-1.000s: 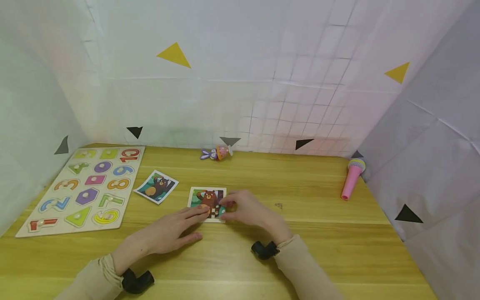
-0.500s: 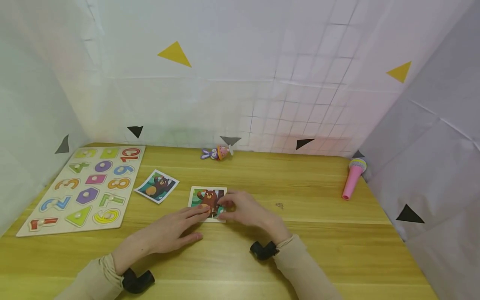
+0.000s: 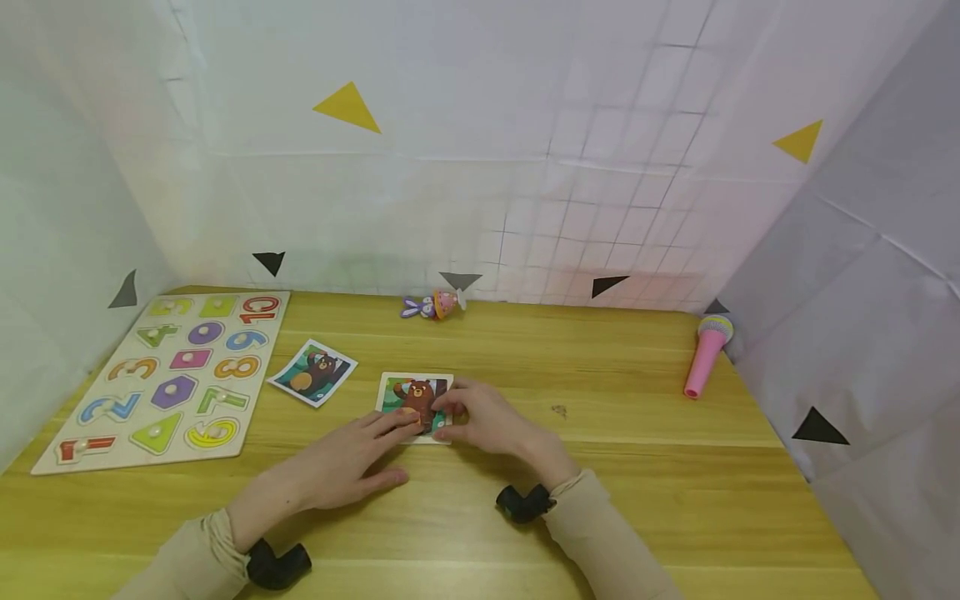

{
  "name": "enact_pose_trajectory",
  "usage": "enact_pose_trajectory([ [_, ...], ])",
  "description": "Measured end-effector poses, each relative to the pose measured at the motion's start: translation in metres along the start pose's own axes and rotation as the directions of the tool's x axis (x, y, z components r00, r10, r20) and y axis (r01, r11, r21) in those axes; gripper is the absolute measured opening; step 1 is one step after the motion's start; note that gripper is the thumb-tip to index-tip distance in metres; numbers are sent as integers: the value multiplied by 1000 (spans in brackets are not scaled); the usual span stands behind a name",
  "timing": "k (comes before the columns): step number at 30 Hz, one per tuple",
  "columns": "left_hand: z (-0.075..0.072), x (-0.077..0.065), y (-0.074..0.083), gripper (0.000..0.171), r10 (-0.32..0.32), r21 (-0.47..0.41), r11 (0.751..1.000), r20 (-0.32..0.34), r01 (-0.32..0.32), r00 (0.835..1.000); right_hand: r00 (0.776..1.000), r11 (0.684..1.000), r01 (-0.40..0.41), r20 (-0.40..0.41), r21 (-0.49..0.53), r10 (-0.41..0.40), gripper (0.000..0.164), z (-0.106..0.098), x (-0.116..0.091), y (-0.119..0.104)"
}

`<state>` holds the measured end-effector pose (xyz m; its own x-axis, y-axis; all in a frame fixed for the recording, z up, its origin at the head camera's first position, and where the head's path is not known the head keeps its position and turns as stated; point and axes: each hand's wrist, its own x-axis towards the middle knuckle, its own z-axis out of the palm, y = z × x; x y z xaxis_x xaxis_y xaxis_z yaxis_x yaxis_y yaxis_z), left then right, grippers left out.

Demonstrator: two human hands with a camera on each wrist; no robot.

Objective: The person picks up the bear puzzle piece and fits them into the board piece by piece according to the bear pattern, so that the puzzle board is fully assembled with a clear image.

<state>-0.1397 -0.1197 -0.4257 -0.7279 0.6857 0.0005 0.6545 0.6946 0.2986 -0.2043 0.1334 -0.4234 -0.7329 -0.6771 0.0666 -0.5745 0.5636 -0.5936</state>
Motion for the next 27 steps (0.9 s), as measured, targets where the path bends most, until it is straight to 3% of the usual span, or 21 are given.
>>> enact_pose_trajectory([
  [9,1,1,2,64,1,18,1000,12,-1,1000,1000,1000,-11,-22,-1,11,31,1,0,-1],
  [19,0,2,5,66,3,-22,1000,25,-3,1000,999,1000,-12,-31,-1,12,29,0,-1,-3],
  [27,0,3,7,65,28,25,999,21,-28,999,1000,1000,-11,-25,7,11,25,0,-2,-3],
])
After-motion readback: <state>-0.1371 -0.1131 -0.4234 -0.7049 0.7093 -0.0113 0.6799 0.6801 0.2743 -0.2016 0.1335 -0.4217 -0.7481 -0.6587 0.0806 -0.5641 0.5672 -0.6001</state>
